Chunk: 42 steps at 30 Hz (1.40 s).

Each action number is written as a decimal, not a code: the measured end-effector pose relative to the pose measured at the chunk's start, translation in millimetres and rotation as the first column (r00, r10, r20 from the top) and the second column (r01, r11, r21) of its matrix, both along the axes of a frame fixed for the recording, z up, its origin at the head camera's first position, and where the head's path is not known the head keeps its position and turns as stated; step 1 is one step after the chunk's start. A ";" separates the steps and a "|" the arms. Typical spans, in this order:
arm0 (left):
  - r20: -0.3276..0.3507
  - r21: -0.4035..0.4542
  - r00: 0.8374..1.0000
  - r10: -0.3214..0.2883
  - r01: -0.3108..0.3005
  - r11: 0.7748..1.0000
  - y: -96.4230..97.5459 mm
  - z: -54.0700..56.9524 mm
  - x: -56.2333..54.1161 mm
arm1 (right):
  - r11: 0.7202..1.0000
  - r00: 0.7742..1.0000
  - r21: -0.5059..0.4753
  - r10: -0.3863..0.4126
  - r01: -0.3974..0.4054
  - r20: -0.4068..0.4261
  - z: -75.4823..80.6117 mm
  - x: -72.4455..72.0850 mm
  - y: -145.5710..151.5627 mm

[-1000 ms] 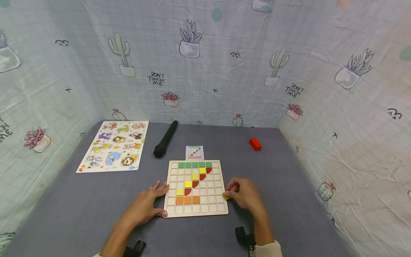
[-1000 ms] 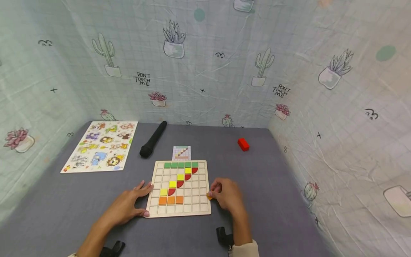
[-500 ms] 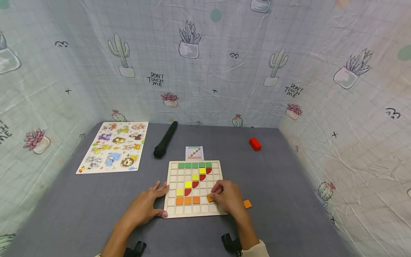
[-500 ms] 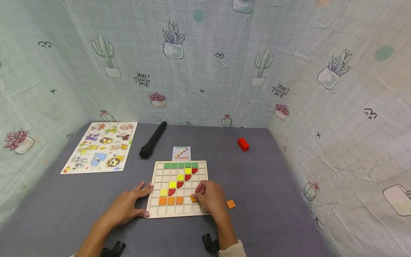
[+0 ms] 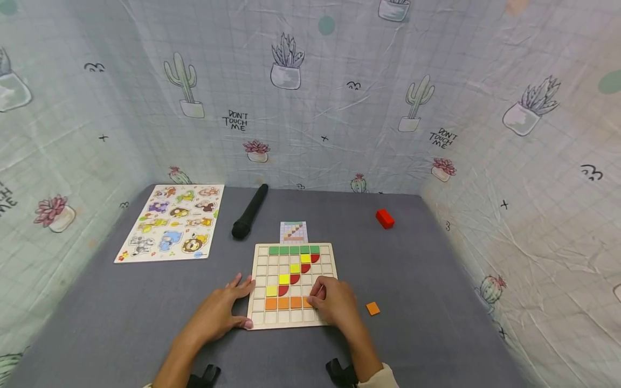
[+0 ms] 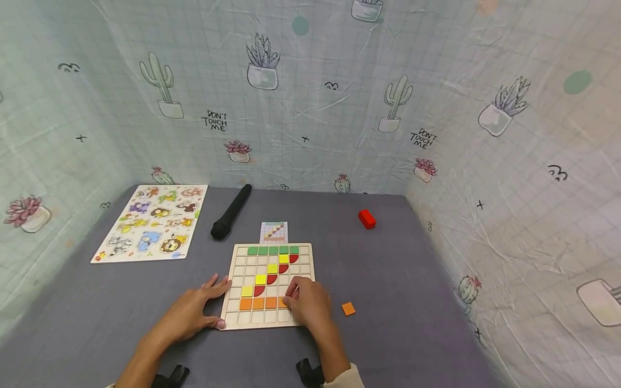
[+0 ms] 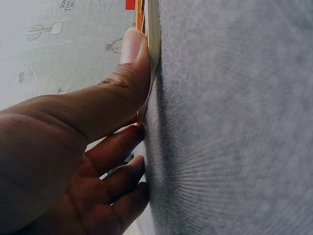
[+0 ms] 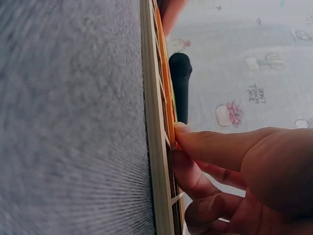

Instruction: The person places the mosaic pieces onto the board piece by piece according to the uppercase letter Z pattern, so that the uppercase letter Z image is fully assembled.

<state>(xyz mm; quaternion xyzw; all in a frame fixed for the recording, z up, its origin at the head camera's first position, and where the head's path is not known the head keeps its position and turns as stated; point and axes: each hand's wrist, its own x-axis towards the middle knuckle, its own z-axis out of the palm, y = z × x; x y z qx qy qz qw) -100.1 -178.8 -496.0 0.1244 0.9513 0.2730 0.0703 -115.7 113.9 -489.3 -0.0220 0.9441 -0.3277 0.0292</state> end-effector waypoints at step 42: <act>-0.008 0.000 1.000 -0.012 0.012 1.000 -0.3 1.0 1.0 | 0.982 0.982 0.026 0.185 -0.186 0.040 19.1 -12.5 112.5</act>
